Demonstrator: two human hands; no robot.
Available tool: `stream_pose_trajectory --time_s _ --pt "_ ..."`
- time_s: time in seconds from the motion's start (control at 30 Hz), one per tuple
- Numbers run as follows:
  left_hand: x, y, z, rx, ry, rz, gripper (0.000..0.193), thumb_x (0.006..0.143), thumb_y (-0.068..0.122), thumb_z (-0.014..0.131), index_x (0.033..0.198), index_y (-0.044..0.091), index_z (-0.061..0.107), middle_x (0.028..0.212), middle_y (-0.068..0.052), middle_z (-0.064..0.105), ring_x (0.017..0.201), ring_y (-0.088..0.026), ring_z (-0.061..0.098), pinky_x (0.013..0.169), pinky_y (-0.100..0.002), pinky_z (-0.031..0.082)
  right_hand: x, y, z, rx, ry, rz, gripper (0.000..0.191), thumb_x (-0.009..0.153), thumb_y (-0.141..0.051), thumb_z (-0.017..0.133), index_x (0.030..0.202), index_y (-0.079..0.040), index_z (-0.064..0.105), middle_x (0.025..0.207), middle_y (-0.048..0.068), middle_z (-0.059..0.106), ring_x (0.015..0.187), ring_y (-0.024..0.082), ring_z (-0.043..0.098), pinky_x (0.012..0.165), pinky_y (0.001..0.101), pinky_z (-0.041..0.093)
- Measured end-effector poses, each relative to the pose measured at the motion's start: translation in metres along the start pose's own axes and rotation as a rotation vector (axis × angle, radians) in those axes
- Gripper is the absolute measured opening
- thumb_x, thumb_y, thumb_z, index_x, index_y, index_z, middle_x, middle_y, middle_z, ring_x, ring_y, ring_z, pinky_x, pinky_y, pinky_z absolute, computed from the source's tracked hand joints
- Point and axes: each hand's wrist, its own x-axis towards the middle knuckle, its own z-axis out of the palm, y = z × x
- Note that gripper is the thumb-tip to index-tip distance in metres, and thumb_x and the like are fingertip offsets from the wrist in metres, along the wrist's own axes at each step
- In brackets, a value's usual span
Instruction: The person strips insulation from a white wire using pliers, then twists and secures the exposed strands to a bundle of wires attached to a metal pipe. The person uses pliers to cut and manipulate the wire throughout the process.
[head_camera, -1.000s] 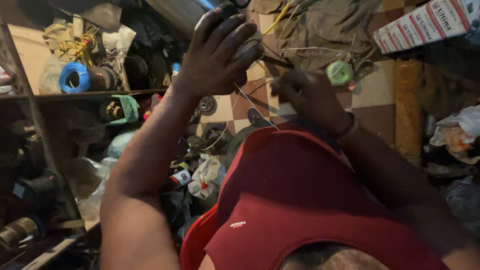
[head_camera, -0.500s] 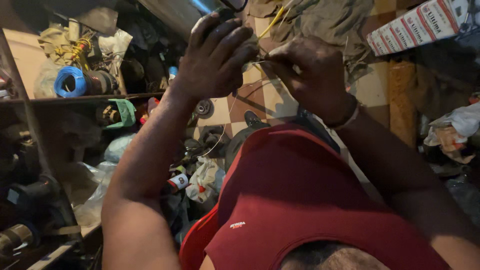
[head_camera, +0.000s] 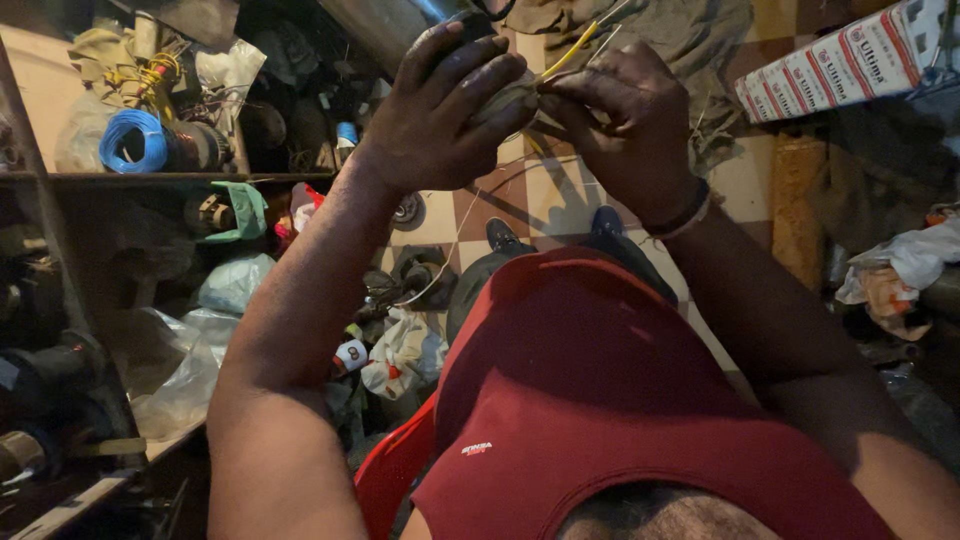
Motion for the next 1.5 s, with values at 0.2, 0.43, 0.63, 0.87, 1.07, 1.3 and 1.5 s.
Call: stream_pose_trajectory --time_s 0.2,0.43,0.63,0.87,1.07,1.3,1.5 --pt "-0.002 0.001 -0.003 -0.029 0.034 -0.014 0.028 0.109 0.02 0.062 0.137 0.017 0.062 0.143 -0.012 0.058 0.144 -0.03 0.053 0.131 -0.054 0.023 -0.021 0.008 -0.016 -0.228 0.085 -0.209 0.022 0.115 -0.018 0.074 0.136 -0.013 0.073 0.118 0.006 0.067 0.111 0.024 0.057 0.099 0.0444 0.046" --pt "0.003 0.006 -0.004 -0.017 0.021 -0.022 0.028 0.101 0.011 0.063 0.129 0.017 0.062 0.141 -0.011 0.06 0.145 -0.029 0.054 0.131 -0.054 0.024 -0.035 0.009 -0.007 -0.585 0.081 -0.447 0.035 0.105 -0.024 0.068 0.139 -0.016 0.062 0.135 0.004 0.058 0.129 0.026 0.048 0.112 0.0504 0.032" --pt "-0.001 0.011 -0.007 -0.073 0.003 -0.074 0.038 0.094 0.01 0.063 0.131 0.017 0.065 0.142 -0.011 0.061 0.144 -0.029 0.053 0.13 -0.054 0.027 -0.003 0.011 -0.018 -0.882 0.039 -0.509 0.023 0.105 -0.031 0.078 0.125 -0.021 0.071 0.123 -0.005 0.067 0.128 0.018 0.053 0.115 0.0471 0.025" --pt "-0.007 0.009 -0.002 -0.032 -0.014 -0.067 0.026 0.107 0.015 0.064 0.133 0.017 0.06 0.144 -0.01 0.059 0.146 -0.029 0.052 0.132 -0.053 0.025 0.007 0.024 -0.028 -0.664 -0.096 -0.596 0.023 0.105 -0.022 0.076 0.128 -0.019 0.076 0.11 -0.004 0.066 0.12 0.019 0.055 0.116 0.0454 0.033" --pt "-0.007 0.005 -0.005 -0.034 0.012 -0.059 0.033 0.108 0.016 0.063 0.141 0.018 0.058 0.143 -0.011 0.059 0.145 -0.029 0.053 0.132 -0.052 0.025 0.004 0.042 -0.026 -0.337 -0.271 -0.481 0.025 0.11 -0.022 0.076 0.133 -0.013 0.072 0.107 0.002 0.067 0.111 0.021 0.058 0.102 0.0404 0.042" --pt "-0.005 0.003 -0.003 -0.013 0.0 -0.049 0.037 0.102 0.007 0.06 0.138 0.017 0.059 0.143 -0.01 0.059 0.147 -0.028 0.052 0.133 -0.052 0.025 0.002 0.062 -0.015 -0.222 -0.393 -0.308 0.021 0.109 -0.028 0.076 0.122 -0.012 0.073 0.102 0.006 0.068 0.104 0.025 0.061 0.101 0.0442 0.048" --pt "-0.004 0.003 -0.001 0.015 0.001 -0.034 0.03 0.106 0.011 0.061 0.135 0.017 0.059 0.143 -0.011 0.058 0.145 -0.027 0.051 0.134 -0.052 0.023 0.012 0.053 -0.02 0.113 -0.5 -0.189 0.023 0.113 -0.017 0.066 0.134 -0.006 0.066 0.108 0.01 0.069 0.101 0.026 0.067 0.094 0.0423 0.054"
